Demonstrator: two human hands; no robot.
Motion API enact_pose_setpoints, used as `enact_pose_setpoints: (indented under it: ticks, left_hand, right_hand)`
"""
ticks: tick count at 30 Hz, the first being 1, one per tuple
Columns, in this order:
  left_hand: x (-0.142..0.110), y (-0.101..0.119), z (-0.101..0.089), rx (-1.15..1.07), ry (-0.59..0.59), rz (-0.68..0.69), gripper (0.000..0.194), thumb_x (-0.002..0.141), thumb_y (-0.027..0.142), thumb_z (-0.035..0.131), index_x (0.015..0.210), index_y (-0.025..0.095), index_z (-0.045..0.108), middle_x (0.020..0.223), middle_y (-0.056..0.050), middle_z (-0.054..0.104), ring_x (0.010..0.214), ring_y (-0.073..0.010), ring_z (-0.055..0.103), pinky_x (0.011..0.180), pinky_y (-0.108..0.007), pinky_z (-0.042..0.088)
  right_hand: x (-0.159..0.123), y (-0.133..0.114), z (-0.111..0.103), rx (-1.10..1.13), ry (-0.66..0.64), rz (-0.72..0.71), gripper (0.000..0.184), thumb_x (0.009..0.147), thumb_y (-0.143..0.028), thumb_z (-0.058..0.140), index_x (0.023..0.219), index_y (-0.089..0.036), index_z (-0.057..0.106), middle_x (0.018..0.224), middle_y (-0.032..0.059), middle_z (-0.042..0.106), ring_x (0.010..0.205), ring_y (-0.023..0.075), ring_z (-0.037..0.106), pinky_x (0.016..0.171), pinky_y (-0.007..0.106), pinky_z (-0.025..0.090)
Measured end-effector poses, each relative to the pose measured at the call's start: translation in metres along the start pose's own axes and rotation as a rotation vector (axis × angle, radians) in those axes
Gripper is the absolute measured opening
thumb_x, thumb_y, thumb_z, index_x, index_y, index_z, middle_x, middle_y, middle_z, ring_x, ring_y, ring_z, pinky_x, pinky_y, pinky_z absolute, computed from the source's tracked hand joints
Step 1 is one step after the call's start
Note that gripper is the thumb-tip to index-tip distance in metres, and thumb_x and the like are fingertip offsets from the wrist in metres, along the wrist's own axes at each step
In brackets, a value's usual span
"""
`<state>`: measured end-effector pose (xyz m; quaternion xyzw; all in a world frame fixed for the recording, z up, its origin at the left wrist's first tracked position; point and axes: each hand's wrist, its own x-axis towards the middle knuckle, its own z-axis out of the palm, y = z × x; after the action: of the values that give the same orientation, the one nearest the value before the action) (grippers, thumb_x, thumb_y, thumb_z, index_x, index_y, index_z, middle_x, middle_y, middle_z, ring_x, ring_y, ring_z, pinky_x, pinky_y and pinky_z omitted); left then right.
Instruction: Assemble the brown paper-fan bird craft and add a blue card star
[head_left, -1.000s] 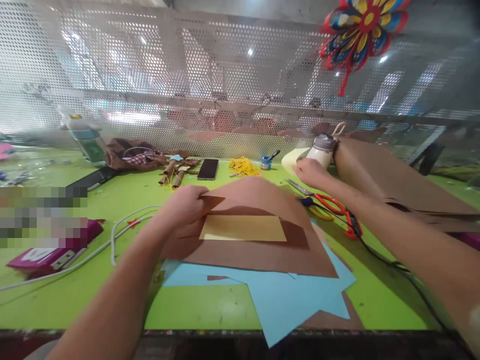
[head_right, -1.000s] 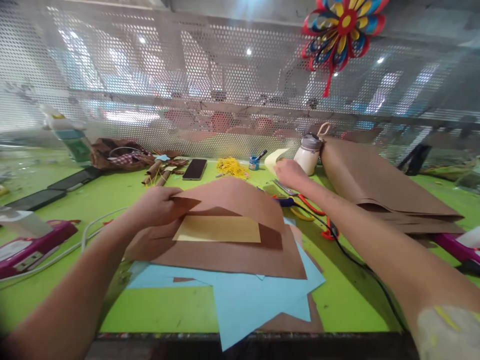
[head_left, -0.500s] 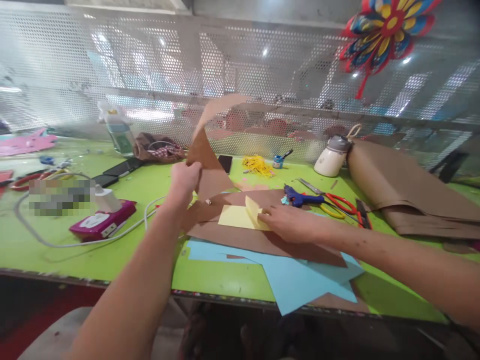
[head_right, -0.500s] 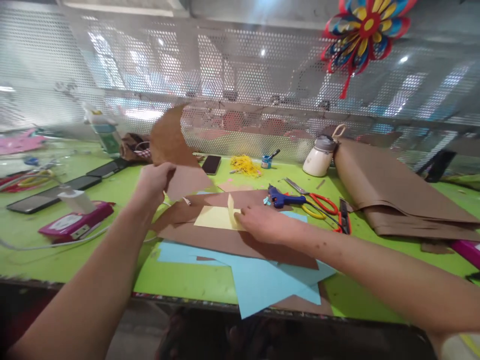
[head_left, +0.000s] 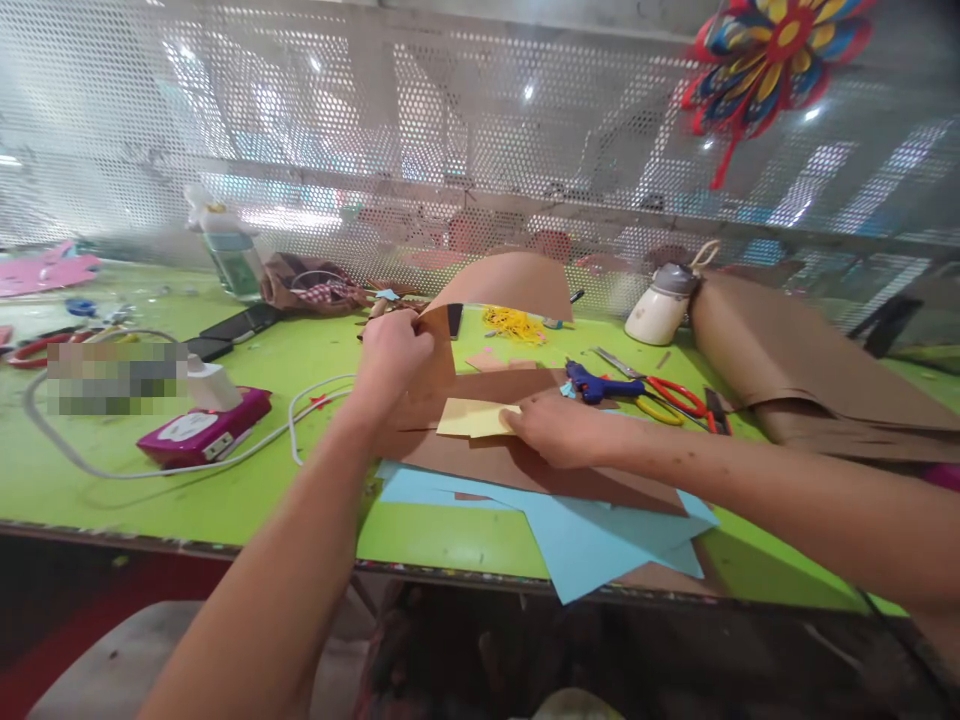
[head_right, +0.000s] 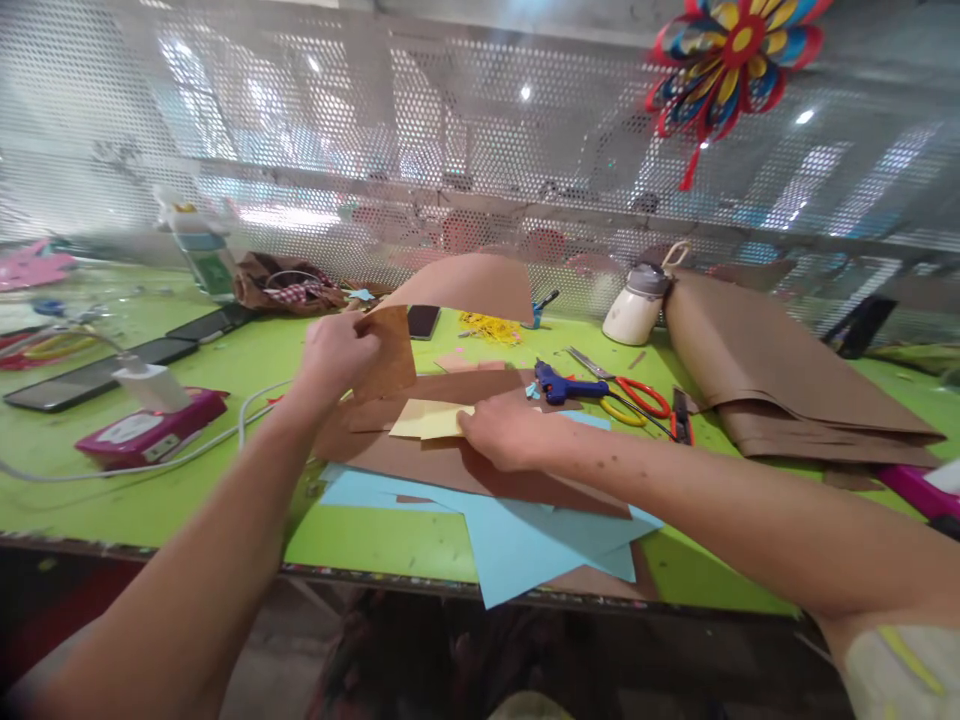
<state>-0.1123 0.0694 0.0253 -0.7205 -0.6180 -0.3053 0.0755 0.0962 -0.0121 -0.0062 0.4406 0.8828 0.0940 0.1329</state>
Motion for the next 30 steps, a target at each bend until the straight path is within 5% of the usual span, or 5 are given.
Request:
enact_pose_setpoints:
  ticks: [7, 12, 17, 26, 30]
  left_hand:
    - [-0.004, 0.004, 0.007, 0.002, 0.019, 0.135, 0.017, 0.071, 0.016, 0.044, 0.072, 0.013, 0.061, 0.079, -0.011, 0.064, 0.077, -0.0227, 0.057, 0.066, -0.029, 0.039]
    - [-0.013, 0.017, 0.017, -0.061, 0.040, 0.263, 0.025, 0.072, 0.011, 0.044, 0.095, 0.014, 0.055, 0.089, -0.011, 0.061, 0.084, -0.0228, 0.056, 0.070, -0.030, 0.040]
    - [-0.035, 0.037, 0.020, -0.045, -0.233, 0.505, 0.026, 0.079, 0.017, 0.043, 0.103, 0.016, 0.052, 0.088, -0.010, 0.062, 0.078, -0.0239, 0.057, 0.066, -0.031, 0.039]
    - [-0.064, 0.059, 0.018, 0.090, -0.686, 0.849, 0.035, 0.076, 0.030, 0.052, 0.109, 0.023, 0.058, 0.106, -0.010, 0.061, 0.094, -0.0238, 0.058, 0.083, -0.033, 0.039]
    - [-0.071, 0.073, 0.013, 0.019, -0.719, 0.945, 0.044, 0.076, 0.048, 0.054, 0.111, 0.022, 0.056, 0.117, -0.011, 0.056, 0.104, -0.0253, 0.053, 0.087, -0.033, 0.038]
  right_hand:
    - [-0.003, 0.006, 0.012, 0.054, 0.122, 0.158, 0.025, 0.085, -0.014, 0.041, 0.093, -0.015, 0.064, 0.094, 0.0120, 0.066, 0.093, 0.0250, 0.060, 0.075, 0.032, 0.044]
    - [-0.044, 0.042, 0.006, 0.325, 0.331, 0.176, 0.030, 0.085, -0.011, 0.042, 0.101, -0.017, 0.066, 0.098, 0.0057, 0.068, 0.090, 0.0170, 0.061, 0.077, 0.024, 0.043]
    - [-0.112, 0.074, 0.006, 0.444, 0.466, 0.415, 0.035, 0.089, -0.039, 0.043, 0.079, -0.015, 0.067, 0.064, 0.0013, 0.064, 0.060, 0.0165, 0.058, 0.054, 0.024, 0.042]
    - [-0.179, 0.033, 0.031, 0.529, 0.561, 0.270, 0.029, 0.089, -0.024, 0.043, 0.111, -0.019, 0.061, 0.111, 0.0048, 0.067, 0.102, 0.0191, 0.061, 0.090, 0.032, 0.046]
    - [-0.191, 0.028, 0.046, 0.477, 0.621, 0.544, 0.024, 0.085, -0.025, 0.046, 0.095, -0.016, 0.066, 0.091, 0.0071, 0.071, 0.083, 0.0219, 0.066, 0.073, 0.031, 0.051]
